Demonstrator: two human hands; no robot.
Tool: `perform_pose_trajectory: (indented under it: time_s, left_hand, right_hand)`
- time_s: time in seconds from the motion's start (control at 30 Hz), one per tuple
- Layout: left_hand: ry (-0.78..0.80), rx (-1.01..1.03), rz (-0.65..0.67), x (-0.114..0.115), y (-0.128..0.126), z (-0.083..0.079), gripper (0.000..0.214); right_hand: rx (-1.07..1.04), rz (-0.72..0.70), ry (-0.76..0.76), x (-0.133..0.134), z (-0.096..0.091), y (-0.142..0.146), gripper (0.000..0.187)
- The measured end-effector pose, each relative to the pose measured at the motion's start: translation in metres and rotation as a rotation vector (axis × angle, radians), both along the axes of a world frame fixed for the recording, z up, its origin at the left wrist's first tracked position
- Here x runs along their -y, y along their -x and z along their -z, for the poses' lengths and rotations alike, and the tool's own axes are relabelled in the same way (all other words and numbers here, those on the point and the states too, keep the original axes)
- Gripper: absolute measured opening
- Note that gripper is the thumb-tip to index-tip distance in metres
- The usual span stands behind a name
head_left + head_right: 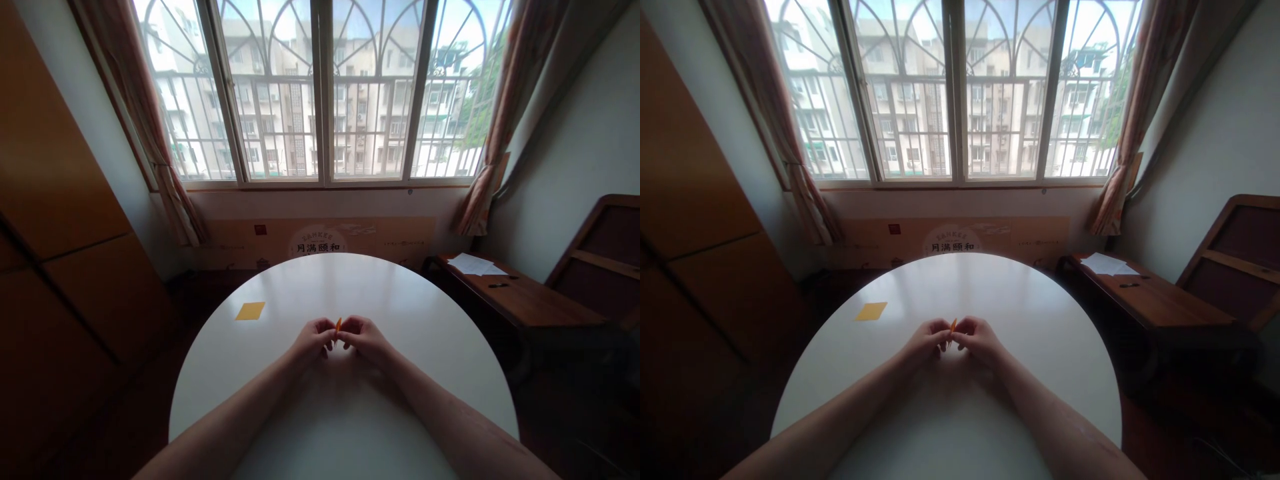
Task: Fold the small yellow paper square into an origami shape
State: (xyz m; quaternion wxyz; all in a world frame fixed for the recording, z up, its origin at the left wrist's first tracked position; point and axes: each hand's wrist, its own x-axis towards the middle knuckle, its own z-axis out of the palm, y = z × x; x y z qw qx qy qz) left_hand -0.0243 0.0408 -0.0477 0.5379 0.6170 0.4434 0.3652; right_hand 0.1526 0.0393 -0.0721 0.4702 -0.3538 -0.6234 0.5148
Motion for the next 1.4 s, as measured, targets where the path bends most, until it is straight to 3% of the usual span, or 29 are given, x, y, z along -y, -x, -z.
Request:
perform_pose_trajectory:
  time_s: [0.43, 0.9, 1.4]
  left_hand:
    - [0.127, -0.004, 0.023, -0.014, -0.01, -0.007, 0.032]
    - [0.059, -0.076, -0.009, -0.014, -0.009, 0.001, 0.023]
    - [-0.023, -0.071, 0.036, -0.009, -0.006, 0.009, 0.027]
  right_hand:
    - [0.024, 0.113, 0.099, 0.0, -0.001, -0.003, 0.04]
    - [0.106, 0.199, 0.036, 0.004, -0.004, 0.005, 0.014]
    - [0.047, 0.079, 0.17, 0.008, -0.009, -0.004, 0.033]
